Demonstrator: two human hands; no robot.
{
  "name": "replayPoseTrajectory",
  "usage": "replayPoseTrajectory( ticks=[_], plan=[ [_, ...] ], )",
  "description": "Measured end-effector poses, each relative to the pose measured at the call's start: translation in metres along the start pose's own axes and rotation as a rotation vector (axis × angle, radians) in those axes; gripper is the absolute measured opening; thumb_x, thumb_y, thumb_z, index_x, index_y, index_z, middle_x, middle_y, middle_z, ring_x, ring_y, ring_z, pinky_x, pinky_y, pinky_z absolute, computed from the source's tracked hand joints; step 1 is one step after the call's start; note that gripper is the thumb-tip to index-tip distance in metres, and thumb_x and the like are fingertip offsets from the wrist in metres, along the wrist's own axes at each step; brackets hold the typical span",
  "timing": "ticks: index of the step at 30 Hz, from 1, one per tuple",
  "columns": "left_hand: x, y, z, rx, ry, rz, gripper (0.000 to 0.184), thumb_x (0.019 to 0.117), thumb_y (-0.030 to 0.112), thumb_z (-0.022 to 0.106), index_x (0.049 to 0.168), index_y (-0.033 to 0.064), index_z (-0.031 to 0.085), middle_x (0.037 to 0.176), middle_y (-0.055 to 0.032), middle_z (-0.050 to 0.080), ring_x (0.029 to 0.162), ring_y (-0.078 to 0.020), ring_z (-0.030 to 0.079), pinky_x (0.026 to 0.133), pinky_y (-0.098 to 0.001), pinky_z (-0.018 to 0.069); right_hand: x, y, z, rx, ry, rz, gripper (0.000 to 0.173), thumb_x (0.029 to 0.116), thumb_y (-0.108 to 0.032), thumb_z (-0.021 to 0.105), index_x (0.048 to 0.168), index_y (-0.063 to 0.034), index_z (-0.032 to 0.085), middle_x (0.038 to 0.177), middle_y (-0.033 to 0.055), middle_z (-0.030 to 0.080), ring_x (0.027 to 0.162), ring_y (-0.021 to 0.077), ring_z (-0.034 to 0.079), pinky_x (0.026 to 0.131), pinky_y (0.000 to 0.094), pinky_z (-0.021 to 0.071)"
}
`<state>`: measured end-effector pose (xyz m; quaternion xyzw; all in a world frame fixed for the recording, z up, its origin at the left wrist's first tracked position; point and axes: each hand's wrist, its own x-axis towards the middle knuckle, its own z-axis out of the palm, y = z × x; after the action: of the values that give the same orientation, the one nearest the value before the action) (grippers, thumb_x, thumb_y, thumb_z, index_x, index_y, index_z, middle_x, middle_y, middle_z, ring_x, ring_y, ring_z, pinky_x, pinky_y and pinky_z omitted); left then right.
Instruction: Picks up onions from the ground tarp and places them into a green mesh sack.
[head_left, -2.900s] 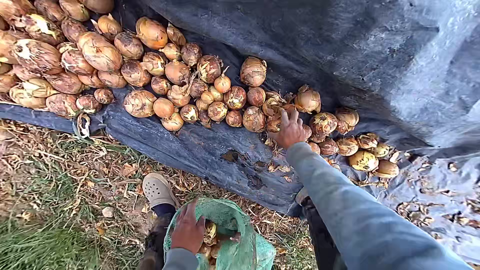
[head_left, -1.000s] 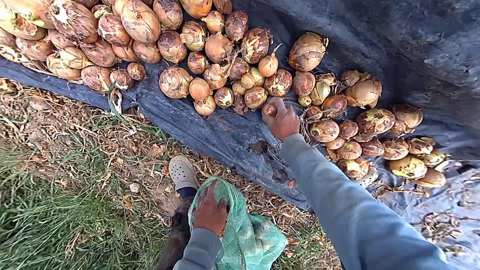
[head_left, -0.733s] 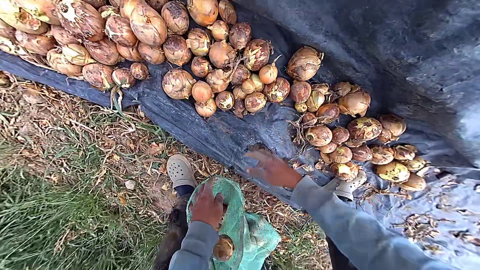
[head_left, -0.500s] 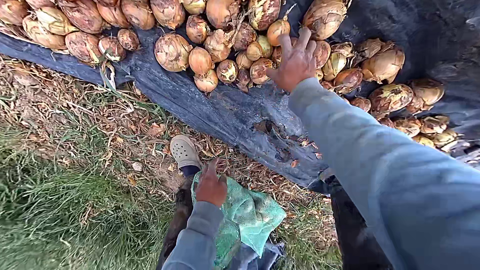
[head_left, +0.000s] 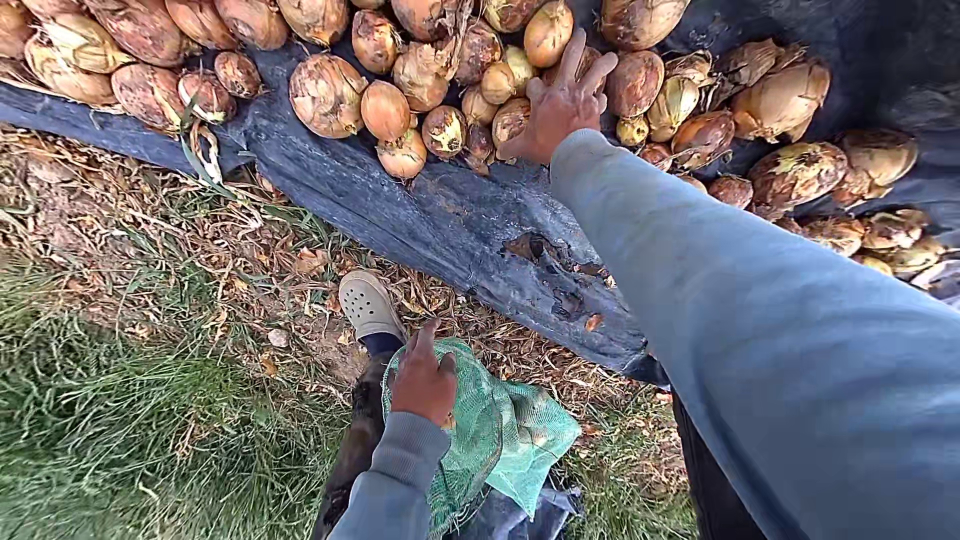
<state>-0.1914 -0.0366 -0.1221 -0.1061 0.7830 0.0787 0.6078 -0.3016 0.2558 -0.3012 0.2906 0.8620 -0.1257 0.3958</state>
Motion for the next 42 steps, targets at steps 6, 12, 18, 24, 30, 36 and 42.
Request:
replayPoseTrajectory(
  ticks=[6, 12, 18, 24, 30, 36, 42],
  plan=[
    [-0.008, 0.006, 0.001, 0.033, -0.019, 0.035, 0.057, 0.1015, 0.021, 0.054, 0.157, 0.0204, 0.042, 0.154, -0.0095, 0.051, 0.145, -0.0318, 0.045, 0.116, -0.0626, 0.0361, 0.001, 0.007, 0.008, -0.061, 0.004, -0.029, 0.106, 0.0558, -0.066, 0.089, 0.147, -0.0231, 0.058, 0.172, 0.0223, -0.012, 0.151, 0.0600, 0.006, 0.097, 0.0746, 0.0434],
    [-0.011, -0.003, -0.007, 0.019, 0.017, 0.019, 0.051, 0.1046, 0.020, 0.057, 0.155, 0.0151, 0.046, 0.150, -0.0152, 0.054, 0.141, -0.0361, 0.049, 0.115, -0.0616, 0.0380, -0.027, 0.022, -0.007, -0.082, 0.070, -0.168, 0.096, 0.0616, -0.065, 0.085, 0.139, -0.0141, 0.062, 0.168, 0.0323, 0.003, 0.147, 0.0642, 0.014, 0.096, 0.0774, 0.0408],
    [-0.010, -0.017, 0.000, -0.006, 0.082, 0.060, 0.053, 0.1041, 0.017, 0.057, 0.155, 0.0166, 0.045, 0.151, -0.0170, 0.053, 0.139, -0.0393, 0.050, 0.110, -0.0670, 0.0395, -0.185, 0.046, 0.013, 0.539, 0.127, -0.200, 0.094, 0.0480, -0.073, 0.086, 0.127, -0.0240, 0.069, 0.165, 0.0211, 0.023, 0.142, 0.0495, 0.031, 0.100, 0.0672, 0.0442],
    [-0.005, -0.013, 0.000, 0.082, 0.124, 0.049, 0.052, 0.1027, 0.010, 0.056, 0.153, 0.0123, 0.047, 0.146, -0.0186, 0.057, 0.137, -0.0402, 0.052, 0.111, -0.0640, 0.0416, -0.386, 0.012, 0.188, 1.652, -1.018, 0.093, 0.080, 0.0865, -0.039, 0.074, 0.152, -0.0084, 0.040, 0.141, 0.0174, 0.058, 0.122, 0.0330, 0.063, 0.094, 0.0545, 0.0570],
    [-0.006, 0.004, 0.024, 0.115, 0.056, 0.019, 0.051, 0.1063, 0.013, 0.053, 0.156, 0.0133, 0.042, 0.138, -0.0141, 0.065, 0.128, -0.0357, 0.061, 0.107, -0.0613, 0.0451, -0.465, 0.090, 0.284, 0.032, -1.346, -0.172, 0.095, 0.0900, -0.078, 0.052, 0.161, -0.0163, 0.037, 0.153, 0.0314, 0.046, 0.138, 0.0525, 0.047, 0.106, 0.0746, 0.0397],
    [-0.016, 0.022, 0.064, 0.226, -0.134, 0.079, 0.048, 0.1049, 0.020, 0.058, 0.152, 0.0187, 0.050, 0.124, -0.0122, 0.072, 0.120, -0.0329, 0.066, 0.108, -0.0631, 0.0449, -0.334, 0.225, 0.149, 0.123, -1.154, -0.008, 0.077, 0.1003, -0.053, 0.061, 0.154, -0.0008, 0.042, 0.142, 0.0321, 0.056, 0.135, 0.0486, 0.053, 0.110, 0.0682, 0.0397],
    [-0.005, 0.029, 0.079, 0.348, -0.205, 0.153, 0.052, 0.1022, 0.030, 0.057, 0.153, 0.0243, 0.050, 0.140, -0.0055, 0.065, 0.141, -0.0307, 0.050, 0.120, -0.0739, 0.0164, -0.302, 0.248, 0.128, 0.380, -1.075, -0.216, 0.067, 0.1028, -0.051, 0.058, 0.152, -0.0070, 0.049, 0.140, 0.0277, 0.059, 0.134, 0.0453, 0.054, 0.112, 0.0666, 0.0393]
  ],
)
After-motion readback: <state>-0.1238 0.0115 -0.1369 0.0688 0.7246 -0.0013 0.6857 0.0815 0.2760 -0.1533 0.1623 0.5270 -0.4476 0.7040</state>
